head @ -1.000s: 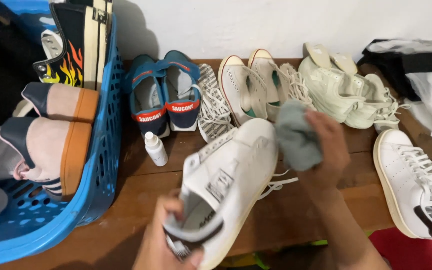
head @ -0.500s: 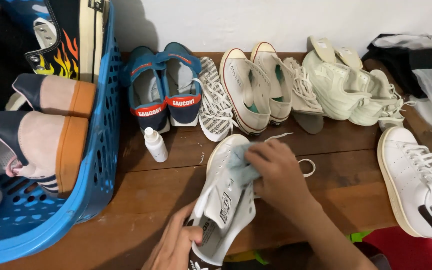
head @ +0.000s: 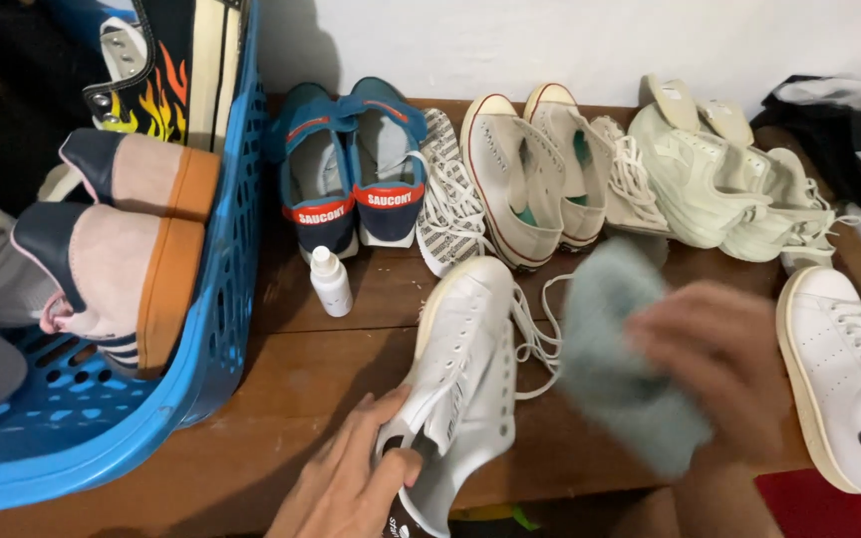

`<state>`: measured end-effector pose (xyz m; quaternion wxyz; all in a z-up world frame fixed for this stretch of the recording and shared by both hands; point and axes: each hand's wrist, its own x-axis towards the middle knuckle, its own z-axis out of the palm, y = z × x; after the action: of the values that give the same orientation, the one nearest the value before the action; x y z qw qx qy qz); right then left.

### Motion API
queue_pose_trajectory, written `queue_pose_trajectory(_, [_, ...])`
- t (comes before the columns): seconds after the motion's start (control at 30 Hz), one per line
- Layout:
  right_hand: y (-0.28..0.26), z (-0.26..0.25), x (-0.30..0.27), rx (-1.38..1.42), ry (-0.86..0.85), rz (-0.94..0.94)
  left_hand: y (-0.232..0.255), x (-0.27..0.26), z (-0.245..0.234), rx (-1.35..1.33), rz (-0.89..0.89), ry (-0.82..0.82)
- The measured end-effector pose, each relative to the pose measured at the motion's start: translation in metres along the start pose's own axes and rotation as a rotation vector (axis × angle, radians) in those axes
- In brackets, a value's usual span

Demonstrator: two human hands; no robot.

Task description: The person is lacing a white sneaker and cleaning it using a spray and a cloth on a workbench.

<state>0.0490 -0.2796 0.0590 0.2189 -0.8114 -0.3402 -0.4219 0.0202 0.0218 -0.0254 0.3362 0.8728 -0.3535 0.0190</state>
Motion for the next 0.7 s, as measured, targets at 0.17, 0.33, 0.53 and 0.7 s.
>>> queue_pose_trajectory(0.17, [0.024,0.027,-0.009,-0.240,0.115,0.144,-0.003,-0.004,0.020,0.132,0.209,0.041])
queue_pose_trajectory(0.33, [0.056,0.055,-0.028,-0.076,-0.353,0.097,-0.006,0.002,0.033,0.311,0.416,0.200])
queue_pose_trajectory(0.53, [0.044,0.078,-0.036,0.075,-0.439,0.216,-0.017,0.006,0.026,0.316,0.439,0.185])
queue_pose_trajectory(0.7, [0.036,0.081,-0.034,0.223,-0.457,0.203,-0.006,0.004,0.029,0.220,0.436,0.183])
